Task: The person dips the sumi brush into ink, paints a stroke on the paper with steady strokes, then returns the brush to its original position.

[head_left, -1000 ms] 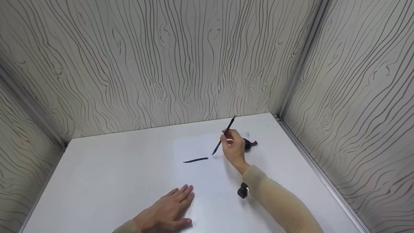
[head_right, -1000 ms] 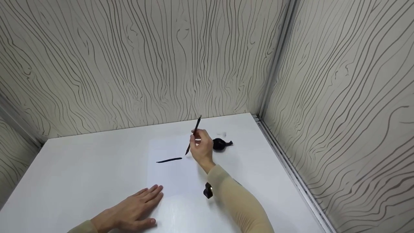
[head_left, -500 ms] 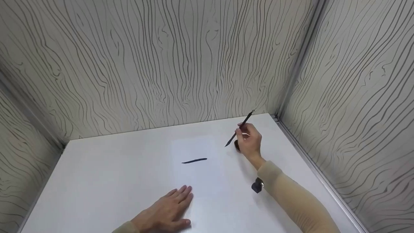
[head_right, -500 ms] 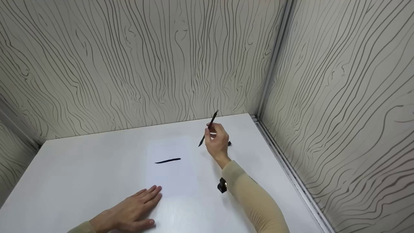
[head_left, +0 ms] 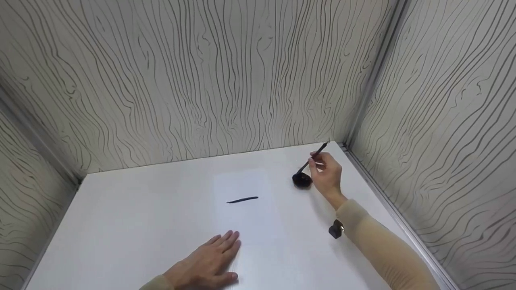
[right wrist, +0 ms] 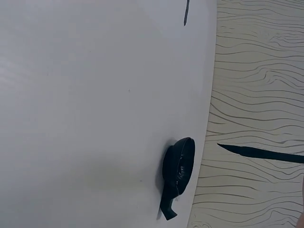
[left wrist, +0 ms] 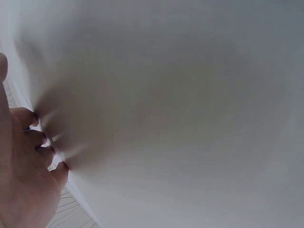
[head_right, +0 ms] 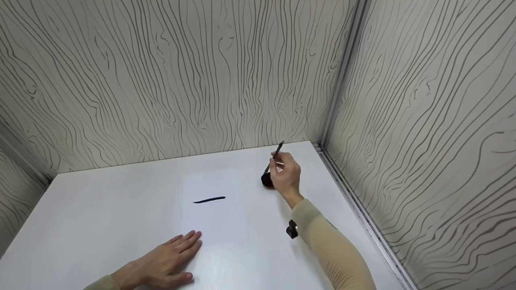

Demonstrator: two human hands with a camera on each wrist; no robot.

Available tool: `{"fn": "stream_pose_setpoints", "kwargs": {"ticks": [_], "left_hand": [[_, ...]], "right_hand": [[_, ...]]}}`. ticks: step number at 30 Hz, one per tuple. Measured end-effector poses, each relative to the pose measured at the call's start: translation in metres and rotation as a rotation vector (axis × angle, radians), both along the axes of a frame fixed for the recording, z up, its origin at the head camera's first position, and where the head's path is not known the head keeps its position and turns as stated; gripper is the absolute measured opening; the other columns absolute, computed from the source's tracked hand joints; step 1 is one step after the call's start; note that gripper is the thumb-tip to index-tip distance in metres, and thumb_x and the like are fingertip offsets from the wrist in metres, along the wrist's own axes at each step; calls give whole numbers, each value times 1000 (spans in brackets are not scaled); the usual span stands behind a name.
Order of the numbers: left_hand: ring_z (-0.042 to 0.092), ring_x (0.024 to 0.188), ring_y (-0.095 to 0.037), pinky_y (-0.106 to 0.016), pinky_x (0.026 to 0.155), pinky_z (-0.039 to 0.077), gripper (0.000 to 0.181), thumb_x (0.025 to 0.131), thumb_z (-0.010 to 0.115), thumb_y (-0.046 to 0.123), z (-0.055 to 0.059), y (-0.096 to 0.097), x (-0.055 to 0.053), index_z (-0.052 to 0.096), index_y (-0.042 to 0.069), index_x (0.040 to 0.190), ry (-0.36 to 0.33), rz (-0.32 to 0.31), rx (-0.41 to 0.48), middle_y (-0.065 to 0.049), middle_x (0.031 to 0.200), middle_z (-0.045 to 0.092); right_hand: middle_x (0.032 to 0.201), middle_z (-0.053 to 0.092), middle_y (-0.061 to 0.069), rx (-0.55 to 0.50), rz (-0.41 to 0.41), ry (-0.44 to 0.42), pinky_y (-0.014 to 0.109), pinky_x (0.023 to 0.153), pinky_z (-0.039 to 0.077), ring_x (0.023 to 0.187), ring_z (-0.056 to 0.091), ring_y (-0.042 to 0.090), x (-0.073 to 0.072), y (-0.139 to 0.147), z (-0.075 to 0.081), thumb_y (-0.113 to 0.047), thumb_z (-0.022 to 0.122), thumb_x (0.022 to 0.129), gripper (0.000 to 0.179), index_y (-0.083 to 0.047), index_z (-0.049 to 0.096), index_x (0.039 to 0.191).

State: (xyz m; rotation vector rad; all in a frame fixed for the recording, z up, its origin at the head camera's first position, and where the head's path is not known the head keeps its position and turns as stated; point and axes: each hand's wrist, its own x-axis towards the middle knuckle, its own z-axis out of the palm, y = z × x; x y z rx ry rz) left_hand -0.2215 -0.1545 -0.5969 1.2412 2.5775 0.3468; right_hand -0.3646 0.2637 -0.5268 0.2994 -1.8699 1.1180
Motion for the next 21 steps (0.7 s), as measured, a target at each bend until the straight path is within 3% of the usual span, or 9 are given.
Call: {"fn": "stream_pose_setpoints", "kwargs": {"ticks": [8,17,21], "left_hand": [[24,177,-36,-63,141,28,91,111,40,69,0,0,1,26,11,180,-3,3,11,-9,190,21],[19,179,-32,-61,143,25,90,111,36,72,1,2,-1,21,17,181,-47,21,-11,-3,191,15],[17,179,-31,-62,143,24,92,110,36,74,0,2,-1,20,19,182,-56,26,-11,-1,191,14]], "right_hand": [[102,82,22,102,45,37,7,89,61,91,83,41,7,23,-3,15,78,94,17,5,78,108],[97,85,13,310,18,149,12,85,63,82,83,32,11,39,-9,17,84,85,27,-1,84,104],[99,85,11,404,20,150,9,89,60,83,83,31,15,44,-13,20,86,80,32,-3,85,102]]}}
